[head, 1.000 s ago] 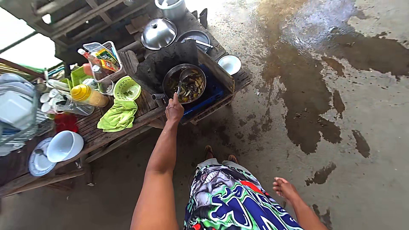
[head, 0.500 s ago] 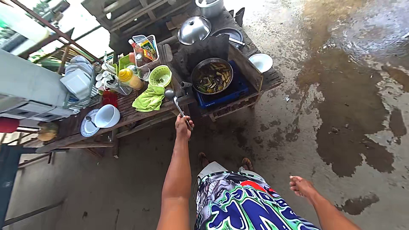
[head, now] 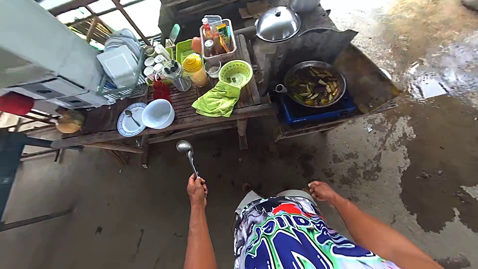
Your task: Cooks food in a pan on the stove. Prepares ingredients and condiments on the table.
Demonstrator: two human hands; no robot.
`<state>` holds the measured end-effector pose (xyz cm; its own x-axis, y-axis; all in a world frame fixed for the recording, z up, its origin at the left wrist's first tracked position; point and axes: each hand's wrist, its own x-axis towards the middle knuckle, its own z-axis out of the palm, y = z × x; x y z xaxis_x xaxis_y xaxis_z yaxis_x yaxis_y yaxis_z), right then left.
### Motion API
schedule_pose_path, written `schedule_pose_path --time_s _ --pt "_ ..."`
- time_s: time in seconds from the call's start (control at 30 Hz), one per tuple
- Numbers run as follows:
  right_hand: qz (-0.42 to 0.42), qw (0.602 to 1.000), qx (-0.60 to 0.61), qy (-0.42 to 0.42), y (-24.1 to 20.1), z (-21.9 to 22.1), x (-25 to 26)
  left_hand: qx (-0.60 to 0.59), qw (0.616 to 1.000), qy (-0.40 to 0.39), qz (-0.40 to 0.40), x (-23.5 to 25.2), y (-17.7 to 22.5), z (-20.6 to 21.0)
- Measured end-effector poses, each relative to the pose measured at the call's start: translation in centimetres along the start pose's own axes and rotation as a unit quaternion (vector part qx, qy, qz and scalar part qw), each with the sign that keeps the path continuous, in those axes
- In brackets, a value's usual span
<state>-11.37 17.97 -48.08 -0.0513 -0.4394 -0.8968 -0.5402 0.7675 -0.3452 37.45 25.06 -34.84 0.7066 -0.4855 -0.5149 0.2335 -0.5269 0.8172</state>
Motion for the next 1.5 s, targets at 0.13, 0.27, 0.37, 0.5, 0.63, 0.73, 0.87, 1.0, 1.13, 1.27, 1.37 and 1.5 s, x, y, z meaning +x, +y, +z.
schedule_pose_path --time_s 0.13,0.27,0.37,0.5,0.63,0.73,0.87,1.0,1.13,1.27,1.37,1.5 --pt "-0.110 0.990 -0.091 -0.019 -8.1 5.0 2.3 0.005 0.998 0.058 -0.009 0.5 -1.8 -6.9" --pt "-0.173 0.978 -0.116 -0.031 -16.3 8.7 2.2 0.005 0.995 0.096 -0.017 0.4 -3.0 -9.6" --pt "-0.204 0.976 -0.067 -0.045 -23.1 11.3 1.7 0.001 0.994 0.103 -0.031 0.5 -3.5 -9.9" --pt "-0.268 0.961 -0.069 -0.002 -33.0 13.9 2.6 0.044 0.995 0.091 -0.024 2.6 -3.0 -10.2" --pt "-0.333 0.931 -0.109 0.105 -42.7 15.7 5.2 0.139 0.986 0.085 0.028 6.7 -0.3 -10.5" --pt "-0.350 0.914 -0.135 0.153 -47.7 16.9 8.5 0.195 0.977 0.065 0.058 10.0 3.7 -9.9" --pt "-0.318 0.916 -0.216 0.119 -52.7 19.0 9.1 0.241 0.964 0.018 0.114 14.7 10.1 -8.1" --pt "-0.313 0.920 -0.218 0.087 -54.9 20.5 9.1 0.301 0.935 -0.032 0.183 19.7 15.2 -6.2" --pt "-0.343 0.921 -0.181 0.024 -54.6 20.6 9.6 0.318 0.911 -0.112 0.237 24.0 18.2 -3.4" --pt "-0.360 0.924 -0.126 -0.004 -53.8 20.9 9.1 0.351 0.871 -0.193 0.284 28.4 21.0 -0.6" --pt "-0.354 0.928 -0.116 -0.007 -53.7 19.9 8.8 0.383 0.828 -0.232 0.337 30.9 23.8 1.6" --pt "-0.326 0.937 -0.116 0.044 -53.5 18.9 7.7 0.408 0.784 -0.273 0.381 33.1 27.9 3.1"
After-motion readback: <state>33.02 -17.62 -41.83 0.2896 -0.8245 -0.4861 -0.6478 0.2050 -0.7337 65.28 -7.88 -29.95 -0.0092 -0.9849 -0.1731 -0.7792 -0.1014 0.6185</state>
